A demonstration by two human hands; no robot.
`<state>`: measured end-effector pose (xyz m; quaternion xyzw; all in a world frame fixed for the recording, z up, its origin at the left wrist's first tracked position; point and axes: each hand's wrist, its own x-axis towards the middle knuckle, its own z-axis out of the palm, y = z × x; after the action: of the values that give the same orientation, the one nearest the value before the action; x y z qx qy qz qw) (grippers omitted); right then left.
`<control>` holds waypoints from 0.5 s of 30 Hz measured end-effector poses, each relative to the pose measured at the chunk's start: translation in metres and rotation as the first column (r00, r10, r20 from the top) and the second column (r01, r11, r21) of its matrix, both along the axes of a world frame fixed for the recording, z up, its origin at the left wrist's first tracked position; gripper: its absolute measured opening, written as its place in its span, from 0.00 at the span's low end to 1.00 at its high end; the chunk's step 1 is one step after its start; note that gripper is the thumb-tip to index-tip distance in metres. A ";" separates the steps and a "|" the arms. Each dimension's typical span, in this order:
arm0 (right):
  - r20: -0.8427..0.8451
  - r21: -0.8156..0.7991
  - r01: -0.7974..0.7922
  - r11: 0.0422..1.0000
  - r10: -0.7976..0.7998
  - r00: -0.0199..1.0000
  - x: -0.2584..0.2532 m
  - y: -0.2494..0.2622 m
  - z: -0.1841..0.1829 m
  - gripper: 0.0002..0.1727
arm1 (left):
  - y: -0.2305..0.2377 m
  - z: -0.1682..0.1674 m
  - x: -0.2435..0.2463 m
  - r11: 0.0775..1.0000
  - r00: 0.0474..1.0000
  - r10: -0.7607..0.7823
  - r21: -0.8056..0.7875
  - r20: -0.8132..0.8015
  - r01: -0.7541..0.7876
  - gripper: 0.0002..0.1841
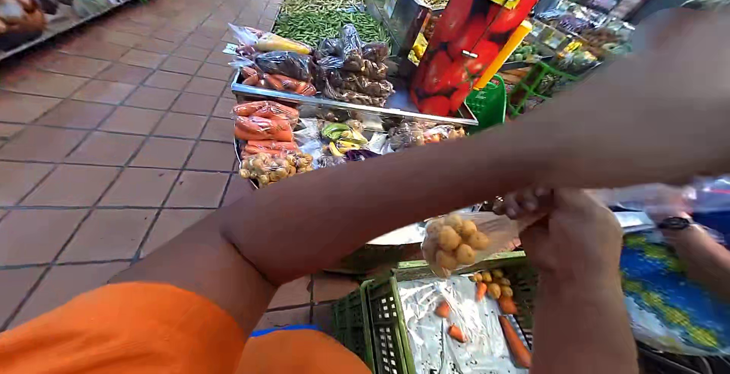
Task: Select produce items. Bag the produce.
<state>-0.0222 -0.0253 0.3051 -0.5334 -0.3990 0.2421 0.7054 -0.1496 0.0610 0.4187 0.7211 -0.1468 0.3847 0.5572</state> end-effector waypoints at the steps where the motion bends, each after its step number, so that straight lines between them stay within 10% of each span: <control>1: -0.020 -0.021 -0.068 0.997 0.067 0.998 -0.007 0.008 0.006 0.27 | 0.018 -0.005 -0.019 0.996 0.997 0.066 0.066 0.028 -0.067 0.32; 5: -0.137 -0.052 -0.335 0.941 0.326 0.936 -0.053 0.042 0.013 0.32 | 0.075 -0.096 -0.078 0.976 0.957 0.137 0.198 -0.254 -0.087 0.45; 8: -0.242 -0.073 -0.425 0.902 0.398 0.885 -0.106 0.065 0.016 0.32 | 0.080 -0.171 -0.099 0.983 0.852 0.085 0.184 -0.517 0.014 0.24; 15: -0.291 0.005 -0.377 0.926 0.362 0.886 -0.133 0.088 0.024 0.34 | 0.110 -0.231 -0.185 0.998 0.905 -0.007 -0.060 -0.426 -0.021 0.13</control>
<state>-0.1549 0.0630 0.3295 -0.4251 -0.3806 0.4566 0.6826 -0.3350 0.1708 0.1879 0.7702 -0.0070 0.2247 0.5969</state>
